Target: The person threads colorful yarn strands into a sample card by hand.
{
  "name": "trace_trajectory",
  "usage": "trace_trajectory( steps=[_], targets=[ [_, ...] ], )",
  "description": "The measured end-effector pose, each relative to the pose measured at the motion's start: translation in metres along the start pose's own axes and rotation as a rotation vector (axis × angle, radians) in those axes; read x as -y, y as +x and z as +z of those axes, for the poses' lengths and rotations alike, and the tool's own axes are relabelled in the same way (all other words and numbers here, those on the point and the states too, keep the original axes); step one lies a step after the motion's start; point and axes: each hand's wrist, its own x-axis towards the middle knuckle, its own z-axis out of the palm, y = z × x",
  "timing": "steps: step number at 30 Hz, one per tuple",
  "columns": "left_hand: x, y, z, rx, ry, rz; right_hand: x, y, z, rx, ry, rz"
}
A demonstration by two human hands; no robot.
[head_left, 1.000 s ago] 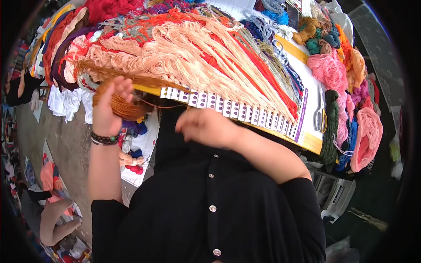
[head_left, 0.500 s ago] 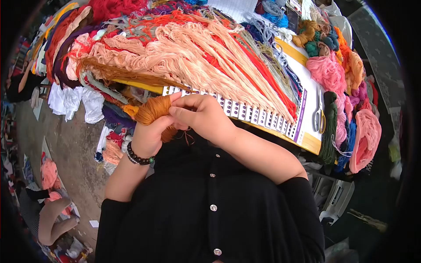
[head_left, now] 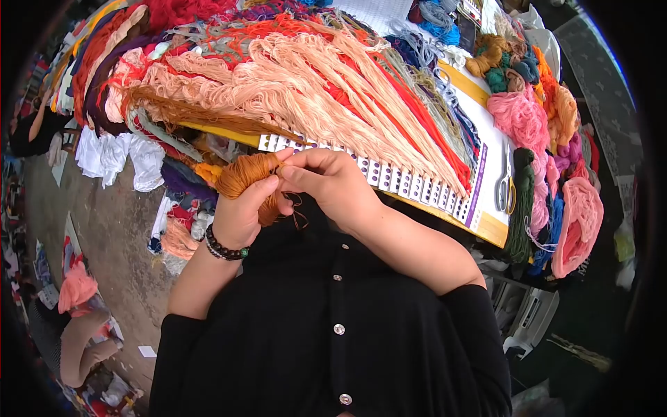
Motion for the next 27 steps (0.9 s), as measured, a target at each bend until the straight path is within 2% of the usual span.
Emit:
trace_trajectory(
  steps=[2,7,9,10,11,12,13,14,15,16,17,18,19,21,22,23,24,25,26,27],
  targets=[
    [0.002,0.001,-0.001,-0.014,-0.009,0.002,0.001,-0.001,0.001,-0.041,-0.035,-0.020],
    [0.003,0.001,-0.002,-0.015,-0.053,-0.033,-0.007,-0.002,-0.006,-0.028,0.127,-0.016],
    [0.009,0.000,-0.008,-0.009,-0.034,0.094,-0.008,-0.003,-0.014,-0.041,0.172,-0.186],
    [0.001,-0.003,-0.008,-0.046,-0.086,0.138,0.005,-0.010,-0.023,-0.125,0.126,-0.225],
    [0.000,-0.007,-0.020,-0.047,-0.261,0.082,0.024,-0.021,-0.038,-0.045,0.320,-0.166],
    [-0.001,-0.012,-0.039,-0.049,-0.436,0.022,0.056,-0.043,-0.042,-0.056,0.479,-0.100],
    [-0.001,-0.016,-0.063,0.016,-0.535,0.020,0.066,-0.059,-0.061,0.014,0.579,-0.237],
    [-0.004,-0.027,-0.085,-0.117,-0.658,-0.046,0.087,-0.081,-0.077,-0.112,0.558,-0.305],
    [-0.009,-0.034,-0.112,-0.163,-0.780,-0.065,0.110,-0.106,-0.103,-0.149,0.360,-0.333],
    [-0.008,-0.044,-0.145,-0.221,-0.799,-0.018,0.126,-0.131,-0.138,-0.283,0.216,-0.391],
    [-0.001,-0.054,-0.185,-0.231,-0.723,0.040,0.138,-0.153,-0.166,-0.504,0.053,-0.442],
    [-0.007,-0.066,-0.199,-0.348,-0.664,0.073,0.154,-0.180,-0.209,-0.629,-0.209,-0.420],
    [-0.012,-0.074,-0.202,-0.462,-0.603,0.104,0.161,-0.195,-0.234,-1.268,-0.603,-0.431],
    [-0.018,-0.074,-0.189,-0.458,-0.520,0.049,0.167,-0.225,-0.259,-1.694,-1.863,-0.137],
    [-0.016,-0.068,-0.180,-0.419,-0.484,0.003,0.160,-0.210,-0.246,-1.681,-1.797,-0.267],
    [-0.008,-0.057,-0.169,-0.287,-0.497,-0.069,0.147,-0.192,-0.251,-1.416,-1.614,-0.489],
    [-0.004,-0.044,-0.139,-0.273,-0.490,-0.135,0.132,-0.157,-0.217,-1.301,-1.592,-0.262],
    [0.001,-0.029,-0.115,-0.161,-0.470,-0.190,0.108,-0.126,-0.189,-1.114,-1.364,-0.310],
    [0.008,-0.015,-0.100,-0.088,-0.413,-0.269,0.066,-0.092,-0.191,-0.779,-1.040,-0.355],
    [0.011,0.001,-0.080,-0.030,-0.245,-0.280,0.053,-0.065,-0.142,-0.668,-0.996,-0.104]
  ],
)
